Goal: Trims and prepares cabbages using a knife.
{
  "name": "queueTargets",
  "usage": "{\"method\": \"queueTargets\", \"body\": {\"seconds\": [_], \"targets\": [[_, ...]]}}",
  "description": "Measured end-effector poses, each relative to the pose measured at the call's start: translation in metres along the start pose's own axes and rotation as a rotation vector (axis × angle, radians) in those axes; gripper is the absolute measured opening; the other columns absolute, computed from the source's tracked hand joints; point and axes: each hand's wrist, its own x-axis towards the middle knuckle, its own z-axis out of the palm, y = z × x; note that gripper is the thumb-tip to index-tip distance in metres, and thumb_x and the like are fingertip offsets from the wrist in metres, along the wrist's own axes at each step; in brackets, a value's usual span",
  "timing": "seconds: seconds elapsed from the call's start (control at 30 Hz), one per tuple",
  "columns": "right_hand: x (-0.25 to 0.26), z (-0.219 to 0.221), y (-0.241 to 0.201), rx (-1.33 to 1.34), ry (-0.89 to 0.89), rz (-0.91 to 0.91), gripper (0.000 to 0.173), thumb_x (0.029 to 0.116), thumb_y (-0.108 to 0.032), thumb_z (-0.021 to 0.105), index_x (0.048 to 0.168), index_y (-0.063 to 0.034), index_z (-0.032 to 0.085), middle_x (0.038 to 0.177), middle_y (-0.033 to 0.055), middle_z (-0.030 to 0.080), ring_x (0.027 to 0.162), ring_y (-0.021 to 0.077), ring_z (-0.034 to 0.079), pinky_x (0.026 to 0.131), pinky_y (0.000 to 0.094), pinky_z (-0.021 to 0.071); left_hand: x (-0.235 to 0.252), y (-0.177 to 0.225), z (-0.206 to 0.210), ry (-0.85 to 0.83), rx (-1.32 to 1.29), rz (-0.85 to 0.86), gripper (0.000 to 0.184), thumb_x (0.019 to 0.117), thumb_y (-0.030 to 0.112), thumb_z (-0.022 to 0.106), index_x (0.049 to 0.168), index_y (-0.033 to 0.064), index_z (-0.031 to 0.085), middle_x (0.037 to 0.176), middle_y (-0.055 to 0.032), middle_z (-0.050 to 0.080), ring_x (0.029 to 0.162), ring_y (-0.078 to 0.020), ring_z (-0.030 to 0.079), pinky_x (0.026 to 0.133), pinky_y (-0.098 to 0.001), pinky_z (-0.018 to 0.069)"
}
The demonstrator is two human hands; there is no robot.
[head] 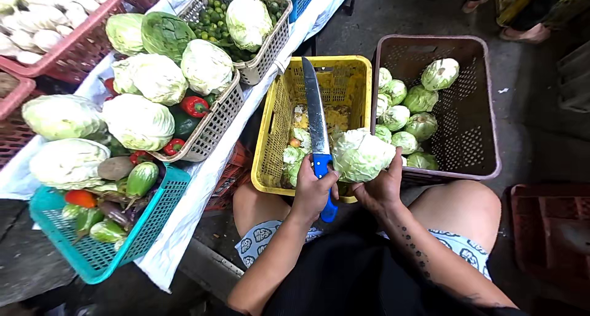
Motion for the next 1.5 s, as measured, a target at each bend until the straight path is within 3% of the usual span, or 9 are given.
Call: {"method": "queueTargets", "body": {"seconds": [0.17,0.57,0.7,0.93,1.1,1.23,1.33,1.43,1.5], "targets": [[0.001,-0.003,0.000,-0.028,-0.083,-0.048,0.083,0.0952,-0.081,0.013,0.140,-0.0203,0.049,0.128,0.0132,0.063,0.118,0.0282,0.063,0.093,0.0525,0.0559,-0.001,-0.005,0.001,0.001,-0.044,-0.004,0.037,0.1034,0.022,0.057,0.133,0.0047,0.043,0.077,-0.0100,0.056,0.048,-0.0165,0.056,0.048,-0.0309,0.0573],[0.000,-0.016,-0.024,-0.328,-0.170,0.214,0.088,0.0958,-0.079,0.011,0.143,-0.0141,0.048,0.127,0.0131,0.065,0.115,0.0241,0.065,0.093,0.0447,0.0566,-0.007,0.021,-0.001,0.024,0.015,-0.004,0.043,0.0961,-0.001,0.056,0.137,0.0055,0.043,0.078,-0.0114,0.060,0.048,-0.0148,0.057,0.047,-0.0283,0.0554],[0.006,-0.010,-0.023,-0.546,-0.104,0.175,0.079,0.0978,-0.073,0.037,0.146,-0.0106,0.044,0.127,0.0115,0.066,0.116,0.0235,0.066,0.097,0.0469,0.0570,-0.003,0.021,-0.007,-0.032,0.174,0.067,0.052,0.0909,-0.004,0.061,0.138,0.0053,0.041,0.084,-0.0132,0.063,0.050,-0.0173,0.059,0.046,-0.0287,0.0551],[0.013,-0.009,-0.024,-0.284,-0.065,0.335,0.079,0.0962,-0.079,0.020,0.129,-0.0186,0.059,0.110,0.0141,0.070,0.094,0.0279,0.071,0.072,0.0470,0.0616,-0.006,0.044,-0.038,-0.046,0.239,0.169,0.050,0.0893,0.000,0.058,0.137,0.0082,0.045,0.089,-0.0100,0.067,0.053,-0.0142,0.060,0.045,-0.0261,0.0536],[0.002,-0.031,-0.048,0.065,-0.337,0.515,0.084,0.0876,-0.086,0.036,0.117,-0.0153,0.070,0.108,0.0119,0.074,0.101,0.0233,0.071,0.087,0.0435,0.0603,-0.008,0.055,-0.075,0.037,0.294,0.267,0.054,0.0838,0.000,0.059,0.136,0.0090,0.047,0.093,-0.0032,0.066,0.076,-0.0108,0.068,0.066,-0.0268,0.0604],[-0.015,-0.005,-0.038,-0.200,-0.346,0.351,0.063,0.1059,-0.059,0.025,0.109,-0.0120,0.067,0.095,0.0076,0.071,0.087,0.0155,0.070,0.076,0.0354,0.0600,0.001,0.050,-0.086,0.018,0.301,0.270,0.056,0.0827,-0.003,0.061,0.135,0.0110,0.047,0.089,-0.0026,0.065,0.072,-0.0106,0.066,0.064,-0.0260,0.0598],[0.011,-0.041,-0.011,-0.300,-0.654,0.289,0.026,0.1059,-0.027,0.049,0.118,-0.0132,0.067,0.097,0.0002,0.073,0.087,0.0068,0.069,0.080,0.0247,0.0580,0.017,0.034,-0.091,-0.002,0.381,0.226,0.059,0.0845,-0.004,0.063,0.139,0.0096,0.044,0.091,-0.0062,0.065,0.068,-0.0140,0.065,0.058,-0.0281,0.0585],[0.016,-0.029,-0.009,-0.124,-0.831,0.246,0.035,0.1024,-0.032,0.058,0.134,-0.0175,0.064,0.093,-0.0027,0.075,0.076,0.0038,0.071,0.070,0.0194,0.0583,0.035,0.019,-0.090,0.049,0.430,0.136,0.057,0.0902,-0.005,0.066,0.140,0.0078,0.041,0.087,-0.0096,0.065,0.053,-0.0166,0.061,0.046,-0.0286,0.0559],[-0.011,-0.014,-0.036,-0.325,-0.539,0.211,0.054,0.1017,-0.057,0.048,0.136,-0.0167,0.062,0.101,0.0048,0.075,0.083,0.0134,0.072,0.071,0.0267,0.0600,0.040,0.005,-0.090,0.098,0.531,0.077,0.057,0.0929,0.006,0.073,0.139,0.0079,0.041,0.089,-0.0083,0.069,0.051,-0.0164,0.061,0.047,-0.0296,0.0561]]}}
